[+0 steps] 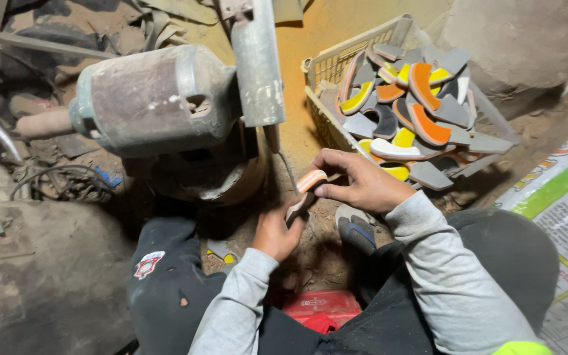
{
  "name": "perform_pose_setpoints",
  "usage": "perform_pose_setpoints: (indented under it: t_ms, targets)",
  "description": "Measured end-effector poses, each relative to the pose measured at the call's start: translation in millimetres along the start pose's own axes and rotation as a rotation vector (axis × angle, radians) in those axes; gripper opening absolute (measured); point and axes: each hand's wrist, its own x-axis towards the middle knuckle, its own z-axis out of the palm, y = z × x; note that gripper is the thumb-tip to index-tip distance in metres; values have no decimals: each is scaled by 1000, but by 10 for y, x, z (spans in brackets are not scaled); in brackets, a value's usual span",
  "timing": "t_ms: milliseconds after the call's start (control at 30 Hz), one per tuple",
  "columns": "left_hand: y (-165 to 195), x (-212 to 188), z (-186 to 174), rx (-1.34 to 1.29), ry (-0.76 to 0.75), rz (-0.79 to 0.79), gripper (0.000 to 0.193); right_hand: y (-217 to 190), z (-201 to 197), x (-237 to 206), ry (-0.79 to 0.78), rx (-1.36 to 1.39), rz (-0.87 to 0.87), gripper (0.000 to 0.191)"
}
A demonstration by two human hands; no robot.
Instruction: The person uses a bench grinder to smooth the edges of multi-layered shoe sole pieces. They hold each piece with both hands, press it against the rotating wheel, and place finished pieces into a nearby basket.
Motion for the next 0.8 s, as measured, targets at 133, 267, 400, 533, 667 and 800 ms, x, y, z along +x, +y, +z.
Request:
perform_pose_setpoints:
  t_ms: [133,267,400,533,667,800]
  targets:
    - [-128,23,124,59,-276,-94,62,3,-210,-120,189,-217,142,26]
    - [-534,39,268,373,-496,-214,63,-185,-692,-392,598,-457,-59,29]
    - [-849,68,371,429,-549,-232,62,-464,-1009,-598,926,-346,-204,11]
    - [-918,76,297,438,-548,-328,55,-450,-1300,-622,1069,-321,-207,13]
    - [-916,62,74,273,-335,-270,51,137,-1490,-544,857,-676,-135,27]
    - [-890,-17,-221,274,-243,-416,49,928,-1559,-398,447,-755,304,42]
